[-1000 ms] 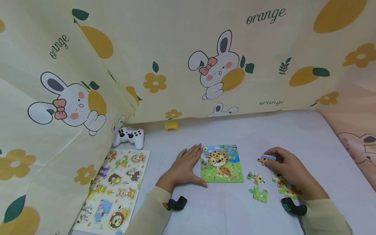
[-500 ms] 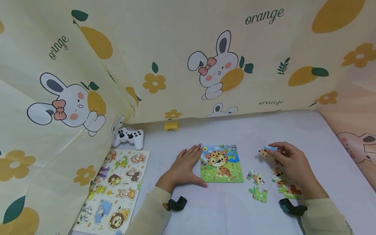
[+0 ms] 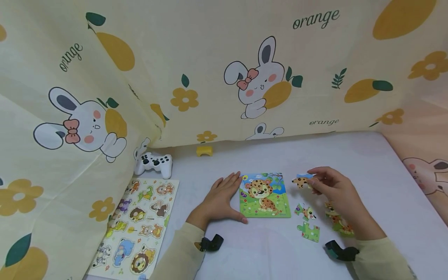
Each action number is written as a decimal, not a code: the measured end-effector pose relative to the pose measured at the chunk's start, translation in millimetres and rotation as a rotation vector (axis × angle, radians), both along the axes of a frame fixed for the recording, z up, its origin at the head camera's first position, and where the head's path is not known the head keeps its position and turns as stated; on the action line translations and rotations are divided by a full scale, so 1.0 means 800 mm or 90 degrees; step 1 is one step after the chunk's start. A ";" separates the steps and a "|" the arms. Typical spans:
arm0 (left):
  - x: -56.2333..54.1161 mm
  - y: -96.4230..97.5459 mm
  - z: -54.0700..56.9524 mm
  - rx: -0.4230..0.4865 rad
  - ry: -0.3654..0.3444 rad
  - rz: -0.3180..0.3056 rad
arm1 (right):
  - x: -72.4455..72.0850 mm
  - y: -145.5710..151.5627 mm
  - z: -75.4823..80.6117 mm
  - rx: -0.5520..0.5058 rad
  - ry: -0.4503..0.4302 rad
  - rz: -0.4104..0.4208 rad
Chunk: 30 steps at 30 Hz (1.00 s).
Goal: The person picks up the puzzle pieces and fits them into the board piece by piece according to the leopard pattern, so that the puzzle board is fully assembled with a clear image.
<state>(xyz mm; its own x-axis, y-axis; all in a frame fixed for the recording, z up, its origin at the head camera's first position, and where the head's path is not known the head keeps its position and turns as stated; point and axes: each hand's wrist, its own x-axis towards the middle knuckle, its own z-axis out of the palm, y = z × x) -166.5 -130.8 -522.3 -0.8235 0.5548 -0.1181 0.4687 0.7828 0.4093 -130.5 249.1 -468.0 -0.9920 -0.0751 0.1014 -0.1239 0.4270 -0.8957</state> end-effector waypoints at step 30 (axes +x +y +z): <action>-0.001 0.000 0.000 0.002 -0.003 0.000 | -0.056 -0.105 -0.002 -0.014 -0.100 0.079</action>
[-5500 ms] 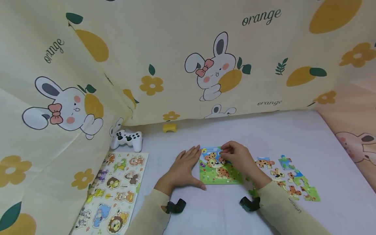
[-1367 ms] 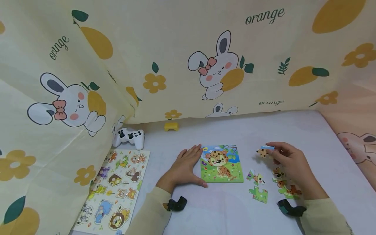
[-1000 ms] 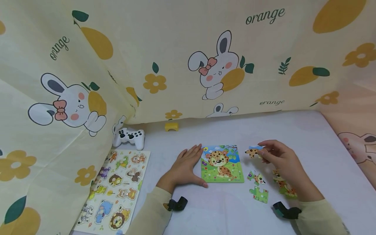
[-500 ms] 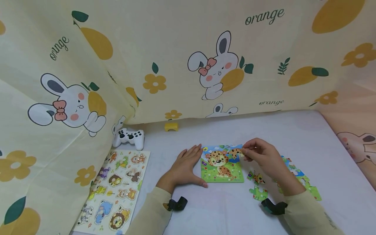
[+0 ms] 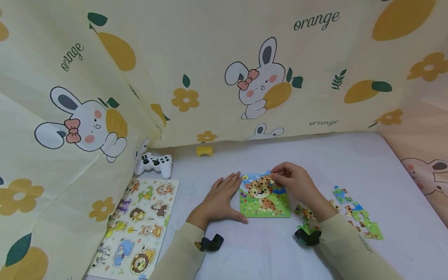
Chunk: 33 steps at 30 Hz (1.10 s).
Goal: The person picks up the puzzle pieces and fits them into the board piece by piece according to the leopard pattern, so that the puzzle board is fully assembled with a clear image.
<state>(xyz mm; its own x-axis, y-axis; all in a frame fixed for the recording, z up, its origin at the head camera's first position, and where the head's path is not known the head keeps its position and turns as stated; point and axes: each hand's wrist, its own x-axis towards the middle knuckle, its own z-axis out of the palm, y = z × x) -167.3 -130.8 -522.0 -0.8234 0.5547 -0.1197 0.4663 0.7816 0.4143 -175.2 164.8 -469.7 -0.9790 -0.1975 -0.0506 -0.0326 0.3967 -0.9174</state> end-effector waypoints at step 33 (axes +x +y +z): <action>-0.001 -0.001 -0.002 -0.003 0.008 -0.009 | 0.022 -0.034 -0.005 0.438 0.136 0.311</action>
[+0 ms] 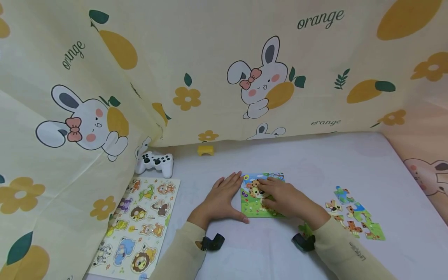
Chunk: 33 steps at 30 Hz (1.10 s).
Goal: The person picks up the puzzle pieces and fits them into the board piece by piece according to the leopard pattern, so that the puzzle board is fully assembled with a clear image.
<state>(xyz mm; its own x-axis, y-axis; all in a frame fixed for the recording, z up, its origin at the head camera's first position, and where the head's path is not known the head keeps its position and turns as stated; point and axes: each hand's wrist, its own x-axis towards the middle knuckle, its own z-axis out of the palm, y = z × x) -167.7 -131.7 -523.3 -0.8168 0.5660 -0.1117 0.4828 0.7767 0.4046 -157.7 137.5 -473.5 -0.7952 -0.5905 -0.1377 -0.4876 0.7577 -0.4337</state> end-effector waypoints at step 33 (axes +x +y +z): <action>0.000 0.002 -0.003 -0.004 -0.001 0.014 | 0.025 0.153 0.020 -0.441 0.000 -0.175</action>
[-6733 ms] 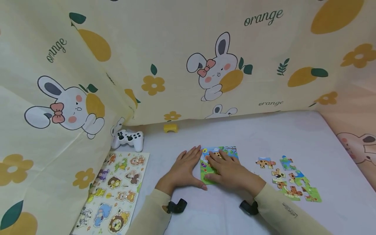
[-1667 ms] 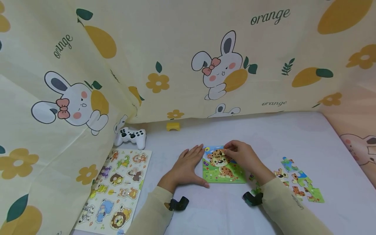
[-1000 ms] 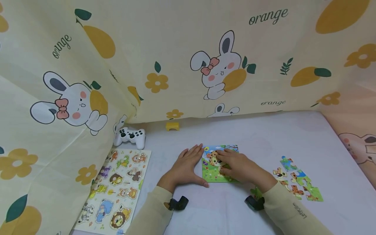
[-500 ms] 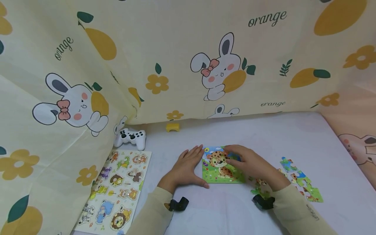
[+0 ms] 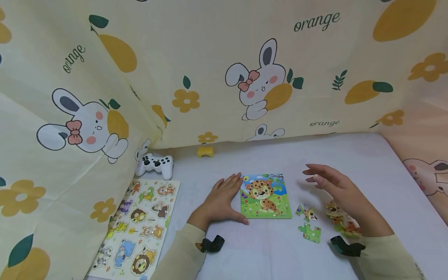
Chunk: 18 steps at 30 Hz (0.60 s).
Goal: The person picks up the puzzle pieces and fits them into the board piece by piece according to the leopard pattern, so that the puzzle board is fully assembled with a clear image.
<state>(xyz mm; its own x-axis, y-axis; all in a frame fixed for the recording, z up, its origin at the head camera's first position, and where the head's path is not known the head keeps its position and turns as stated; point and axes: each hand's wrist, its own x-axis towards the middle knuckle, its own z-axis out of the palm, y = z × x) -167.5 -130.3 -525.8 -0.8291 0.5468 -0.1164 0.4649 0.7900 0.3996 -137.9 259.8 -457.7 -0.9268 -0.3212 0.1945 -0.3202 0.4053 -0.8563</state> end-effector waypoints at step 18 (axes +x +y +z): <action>0.001 0.001 0.002 -0.014 0.000 0.001 | 0.016 0.114 -0.044 -0.284 -0.103 -0.117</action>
<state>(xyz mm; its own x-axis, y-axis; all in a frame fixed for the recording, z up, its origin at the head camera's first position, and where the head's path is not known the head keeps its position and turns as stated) -166.8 -129.9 -524.0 -0.8299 0.5428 -0.1285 0.4637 0.7994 0.3822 -125.0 351.3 -492.9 -0.9899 -0.0681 0.1244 -0.1264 0.0259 -0.9916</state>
